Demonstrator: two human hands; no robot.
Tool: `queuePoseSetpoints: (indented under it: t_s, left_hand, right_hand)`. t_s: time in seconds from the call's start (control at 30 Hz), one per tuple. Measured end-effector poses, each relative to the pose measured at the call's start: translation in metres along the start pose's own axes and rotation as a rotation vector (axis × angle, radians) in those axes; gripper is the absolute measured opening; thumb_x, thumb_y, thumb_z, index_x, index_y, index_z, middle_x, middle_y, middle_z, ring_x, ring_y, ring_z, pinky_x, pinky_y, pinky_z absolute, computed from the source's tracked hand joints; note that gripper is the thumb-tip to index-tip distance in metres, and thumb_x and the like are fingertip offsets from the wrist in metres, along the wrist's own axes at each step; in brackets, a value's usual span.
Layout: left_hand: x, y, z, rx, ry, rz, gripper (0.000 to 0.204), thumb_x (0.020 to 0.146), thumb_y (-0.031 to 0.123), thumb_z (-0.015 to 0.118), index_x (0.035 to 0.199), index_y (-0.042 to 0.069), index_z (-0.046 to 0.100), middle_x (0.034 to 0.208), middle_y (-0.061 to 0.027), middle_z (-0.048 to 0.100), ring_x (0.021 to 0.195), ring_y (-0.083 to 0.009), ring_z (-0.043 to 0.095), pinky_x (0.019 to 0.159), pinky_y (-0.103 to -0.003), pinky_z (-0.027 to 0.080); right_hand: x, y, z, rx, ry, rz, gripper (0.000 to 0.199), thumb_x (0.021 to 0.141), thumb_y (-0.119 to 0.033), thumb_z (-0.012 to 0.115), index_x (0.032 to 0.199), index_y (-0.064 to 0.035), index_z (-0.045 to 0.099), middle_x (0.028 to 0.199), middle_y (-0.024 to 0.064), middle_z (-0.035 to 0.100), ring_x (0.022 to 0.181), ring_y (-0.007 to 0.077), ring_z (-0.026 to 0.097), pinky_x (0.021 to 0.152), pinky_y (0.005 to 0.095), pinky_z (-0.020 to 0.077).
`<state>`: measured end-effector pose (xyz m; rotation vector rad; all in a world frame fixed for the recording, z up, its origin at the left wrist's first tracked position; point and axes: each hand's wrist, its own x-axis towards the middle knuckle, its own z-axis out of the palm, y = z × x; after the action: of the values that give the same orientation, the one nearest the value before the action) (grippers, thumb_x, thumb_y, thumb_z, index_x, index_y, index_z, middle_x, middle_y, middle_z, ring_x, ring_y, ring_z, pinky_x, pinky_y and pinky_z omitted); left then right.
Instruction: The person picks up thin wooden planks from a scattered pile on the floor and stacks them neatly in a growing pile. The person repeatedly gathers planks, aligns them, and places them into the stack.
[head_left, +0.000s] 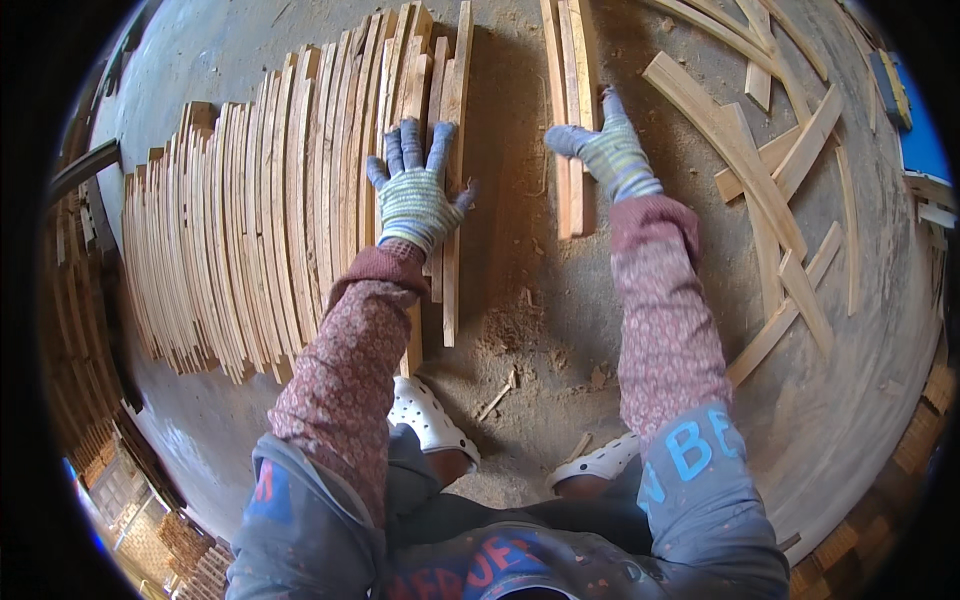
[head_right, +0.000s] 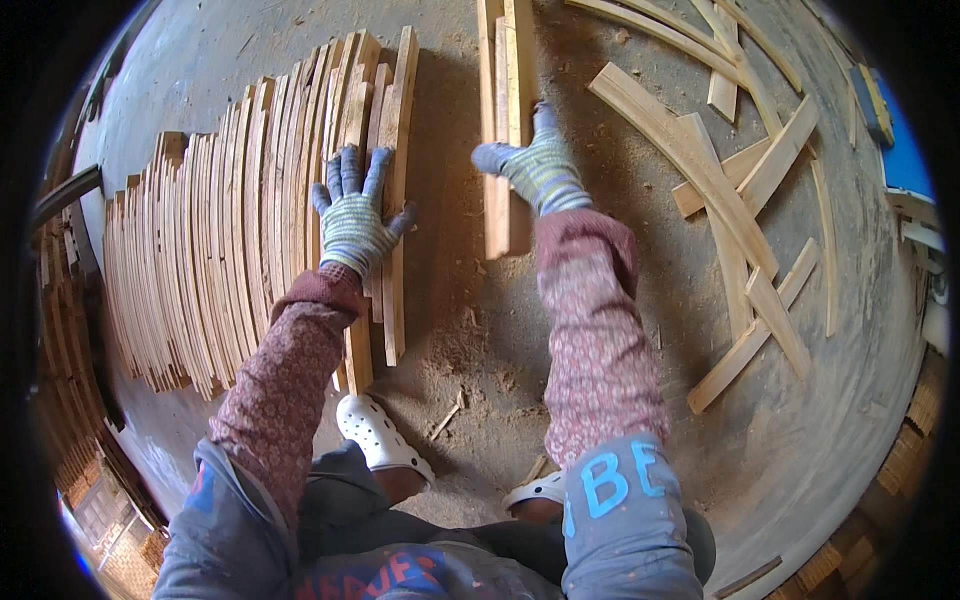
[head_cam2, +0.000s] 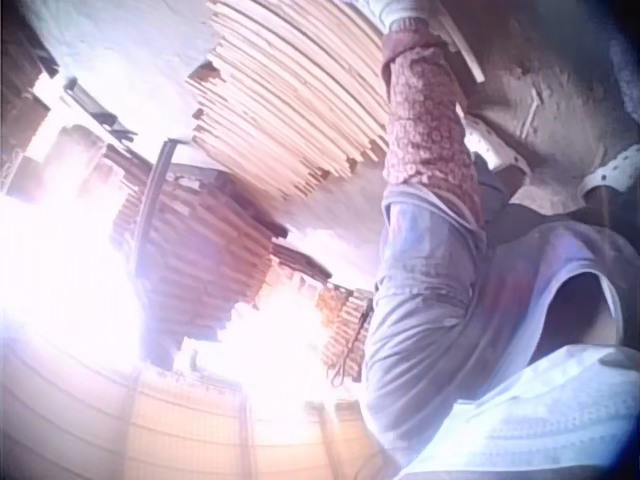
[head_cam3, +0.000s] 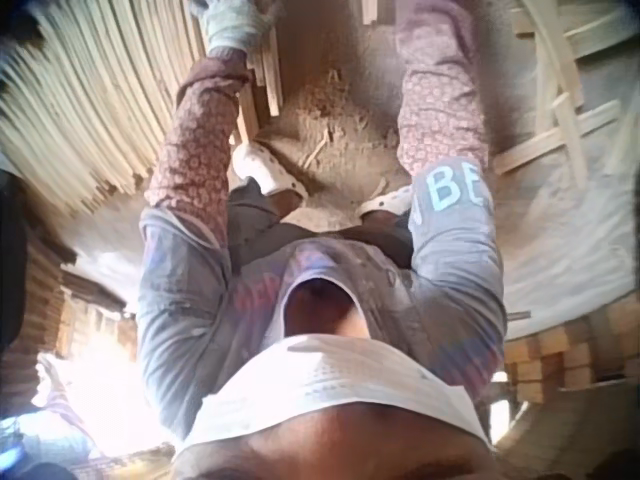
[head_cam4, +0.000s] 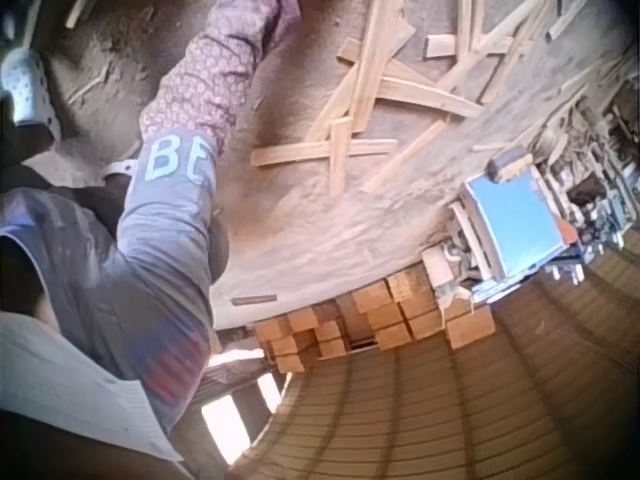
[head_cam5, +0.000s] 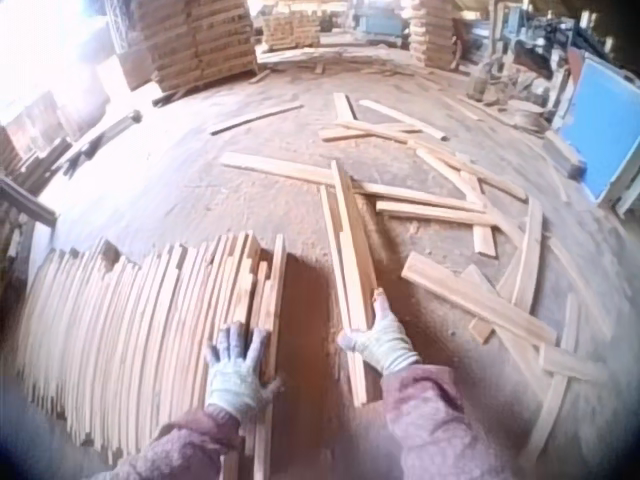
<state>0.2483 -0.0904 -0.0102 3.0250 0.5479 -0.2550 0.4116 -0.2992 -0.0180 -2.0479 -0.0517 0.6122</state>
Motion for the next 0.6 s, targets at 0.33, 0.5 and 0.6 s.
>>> queuePoseSetpoints:
  t_s: [0.33,0.5,0.6]
  left_hand:
    - [0.000,-0.018,0.026,-0.279,0.267,0.065,0.103,0.081,0.067,0.075,0.163,0.022,0.033,0.165,-0.0194,0.034,0.155,-0.0391,0.025,0.120,-0.068,0.015]
    - [-0.003,0.014,0.011,-0.042,0.068,0.029,0.115,0.071,0.072,0.079,0.163,0.025,0.030,0.169,-0.0224,0.023,0.157,-0.0432,0.015,0.123,-0.066,0.010]
    - [-0.001,0.006,0.012,-0.025,0.080,0.030,0.113,0.071,0.073,0.079,0.163,0.029,0.030,0.170,-0.0214,0.020,0.158,-0.0424,0.013,0.123,-0.066,0.009]
  right_hand:
    - [-0.167,0.023,0.133,-0.231,-0.135,0.018,0.066,0.083,-0.046,0.076,0.128,0.0008,0.063,0.133,0.0312,0.060,0.124,0.0462,0.058,0.107,0.0493,0.0479]
    - [-0.103,0.026,0.015,-0.152,-0.451,-0.040,0.052,0.076,-0.038,0.076,0.117,-0.0068,0.069,0.113,0.0223,0.070,0.108,0.0412,0.068,0.095,0.0495,0.0545]
    - [-0.048,0.038,-0.107,-0.510,0.119,0.043,0.066,0.075,-0.029,0.085,0.131,-0.0082,0.056,0.127,0.0219,0.061,0.120,0.0395,0.060,0.099,0.0524,0.0536]
